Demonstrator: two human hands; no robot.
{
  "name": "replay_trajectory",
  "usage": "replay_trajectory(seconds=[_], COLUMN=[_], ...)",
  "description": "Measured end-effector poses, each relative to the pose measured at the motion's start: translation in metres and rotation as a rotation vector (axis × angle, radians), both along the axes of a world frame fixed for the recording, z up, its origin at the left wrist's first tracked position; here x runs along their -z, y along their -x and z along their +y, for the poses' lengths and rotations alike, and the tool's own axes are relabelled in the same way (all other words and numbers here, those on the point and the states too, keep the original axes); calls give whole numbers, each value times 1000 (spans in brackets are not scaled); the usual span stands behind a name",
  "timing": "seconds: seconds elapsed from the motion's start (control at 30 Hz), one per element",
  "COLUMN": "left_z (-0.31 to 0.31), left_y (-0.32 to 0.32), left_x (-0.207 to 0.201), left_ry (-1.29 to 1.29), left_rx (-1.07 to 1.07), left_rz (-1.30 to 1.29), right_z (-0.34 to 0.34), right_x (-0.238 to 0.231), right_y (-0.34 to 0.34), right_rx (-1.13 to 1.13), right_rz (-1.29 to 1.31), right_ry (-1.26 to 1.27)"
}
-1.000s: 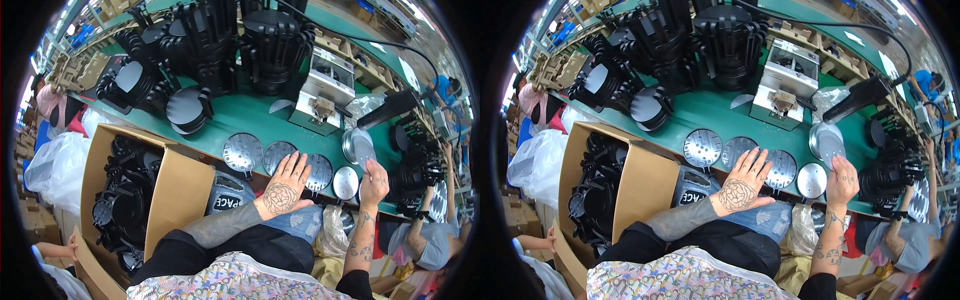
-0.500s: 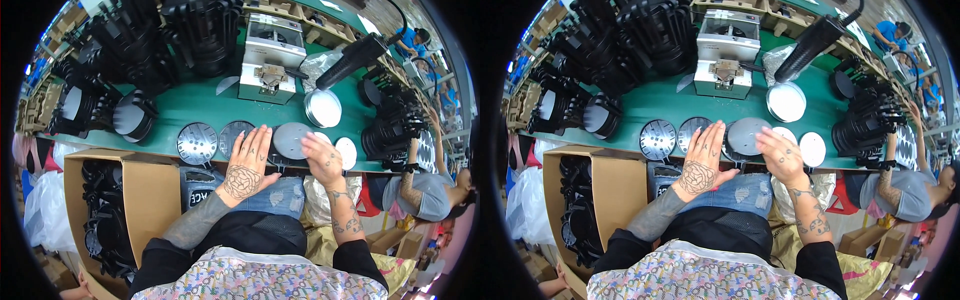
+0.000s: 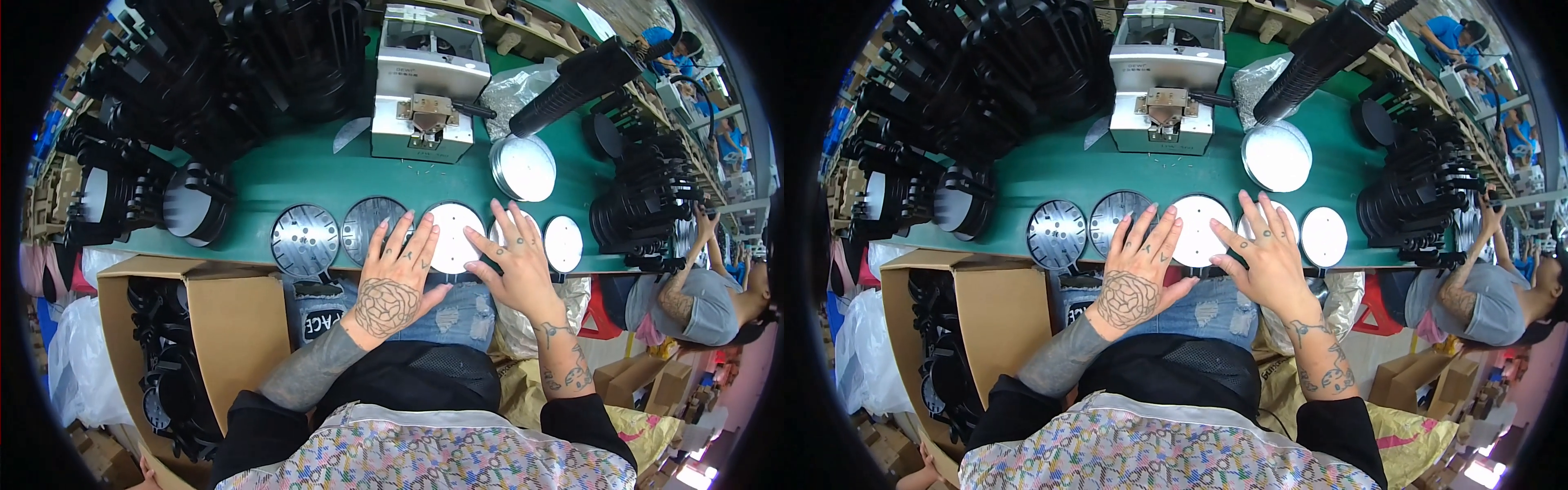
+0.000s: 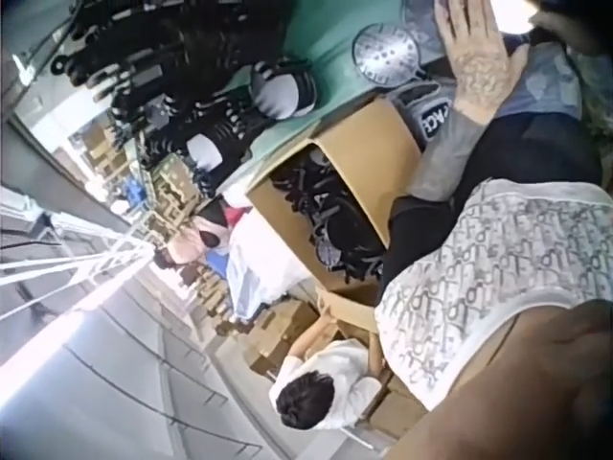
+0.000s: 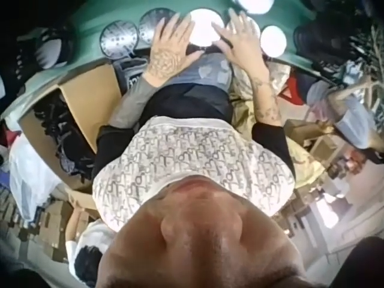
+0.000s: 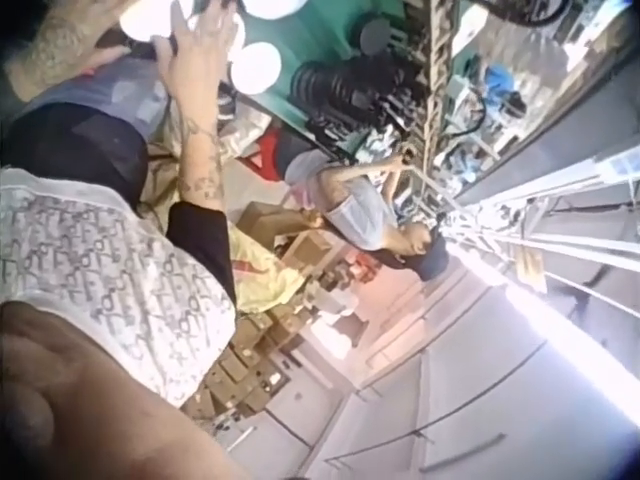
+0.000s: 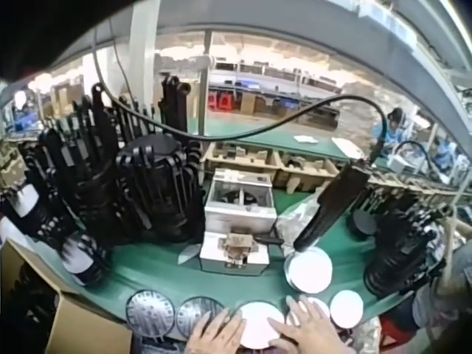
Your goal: The person assembles components by attaching white circular plates to black plastic bases with screws, using an electric screwdriver.
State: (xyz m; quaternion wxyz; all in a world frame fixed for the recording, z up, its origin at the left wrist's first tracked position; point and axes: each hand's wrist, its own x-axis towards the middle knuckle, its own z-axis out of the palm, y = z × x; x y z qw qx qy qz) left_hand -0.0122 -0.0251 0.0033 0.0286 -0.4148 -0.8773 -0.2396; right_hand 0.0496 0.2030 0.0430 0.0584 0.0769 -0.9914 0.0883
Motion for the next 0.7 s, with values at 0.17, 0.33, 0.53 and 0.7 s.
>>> replay_trajectory(seconds=[0.17, 0.33, 0.53, 0.7], left_z=[2, 2, 1, -8], left_y=[0, 5, 8, 6], left_x=[0, -7, -4, -4], left_ry=[25, 47, 45, 33], left_rx=[-7, 27, 51, 48], left_rz=[6, -24, -20, 4], right_z=[-5, -14, -27, 0], right_x=[4, 0, 4, 9], right_y=[1, 1, -1, 17], right_rx=[81, 88, 88, 136], right_rz=[-28, 40, 107, 432], right_ry=[44, 16, 16, 215])
